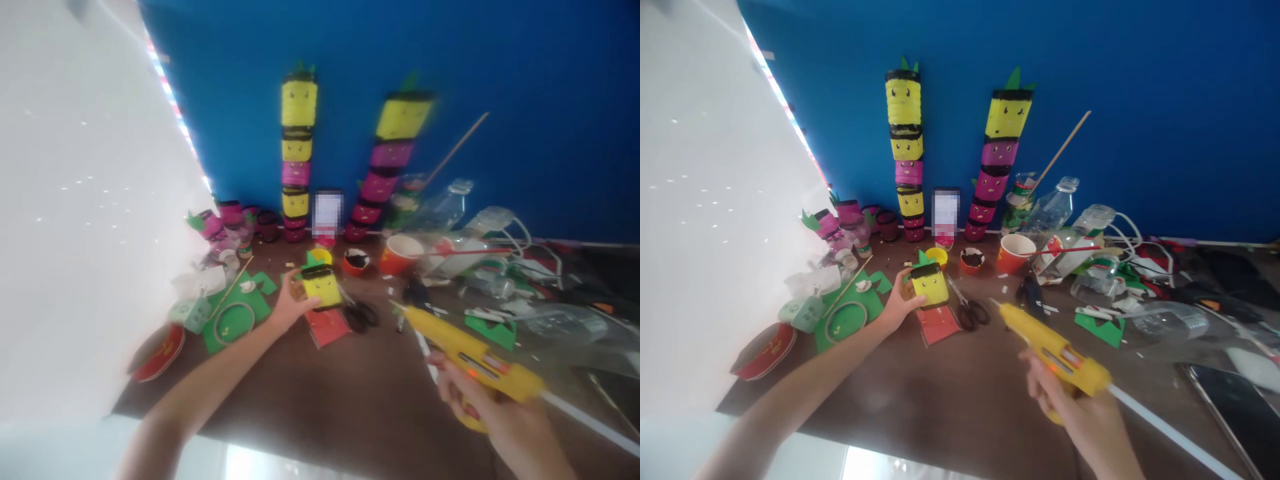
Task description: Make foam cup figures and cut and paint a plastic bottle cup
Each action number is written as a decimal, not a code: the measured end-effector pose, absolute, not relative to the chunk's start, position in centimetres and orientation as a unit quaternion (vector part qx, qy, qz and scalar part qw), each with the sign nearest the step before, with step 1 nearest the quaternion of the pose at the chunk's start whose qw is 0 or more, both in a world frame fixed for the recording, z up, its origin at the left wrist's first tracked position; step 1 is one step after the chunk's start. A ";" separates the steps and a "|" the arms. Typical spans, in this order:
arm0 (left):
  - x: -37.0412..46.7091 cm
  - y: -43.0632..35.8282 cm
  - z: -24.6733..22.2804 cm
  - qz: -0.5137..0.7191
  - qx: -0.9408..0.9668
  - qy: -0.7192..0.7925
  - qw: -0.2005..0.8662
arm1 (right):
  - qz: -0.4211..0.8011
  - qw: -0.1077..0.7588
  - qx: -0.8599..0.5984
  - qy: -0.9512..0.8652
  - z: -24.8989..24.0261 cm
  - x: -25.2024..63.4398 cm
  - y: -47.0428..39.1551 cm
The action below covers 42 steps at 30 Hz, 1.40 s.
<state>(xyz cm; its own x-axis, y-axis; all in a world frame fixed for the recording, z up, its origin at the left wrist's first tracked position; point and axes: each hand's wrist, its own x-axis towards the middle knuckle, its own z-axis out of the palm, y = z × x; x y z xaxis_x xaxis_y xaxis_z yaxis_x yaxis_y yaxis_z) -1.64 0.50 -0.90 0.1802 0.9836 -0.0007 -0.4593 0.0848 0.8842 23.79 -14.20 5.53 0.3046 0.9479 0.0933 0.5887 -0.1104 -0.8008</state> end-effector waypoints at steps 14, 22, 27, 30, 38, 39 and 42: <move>-1.4 0.4 -0.2 0.548 0.379 0.326 0.671 | 0.433 0.381 -0.663 -0.477 7.0 17.3 -9.5; -1.5 0.1 -0.1 0.545 0.382 0.326 0.671 | 0.422 0.393 -0.663 -0.477 6.3 17.2 -8.9; -1.4 0.3 -0.4 0.550 0.388 0.325 0.665 | 0.426 0.396 -0.662 -0.474 6.0 17.3 -8.8; -1.4 0.3 -0.4 0.550 0.387 0.327 0.664 | 0.430 0.389 -0.673 -0.460 5.3 17.6 -8.5; -1.4 0.1 0.0 0.552 0.389 0.333 0.658 | 0.420 0.390 -0.675 -0.464 2.2 19.1 -7.7; -1.4 0.1 0.1 0.554 0.389 0.333 0.657 | 0.415 0.390 -0.676 -0.468 1.9 19.2 -7.7; -1.4 0.1 0.1 0.558 0.388 0.336 0.652 | 0.391 0.383 -0.679 -0.489 1.3 19.5 -7.9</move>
<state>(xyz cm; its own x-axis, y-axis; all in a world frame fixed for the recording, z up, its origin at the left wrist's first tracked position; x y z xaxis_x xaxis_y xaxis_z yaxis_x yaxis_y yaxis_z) -1.36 0.12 0.06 0.1520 0.9884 -0.0051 -0.4667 0.0764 0.8811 19.52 -7.86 1.34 0.2166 0.9638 -0.1557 0.3650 -0.2279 -0.9027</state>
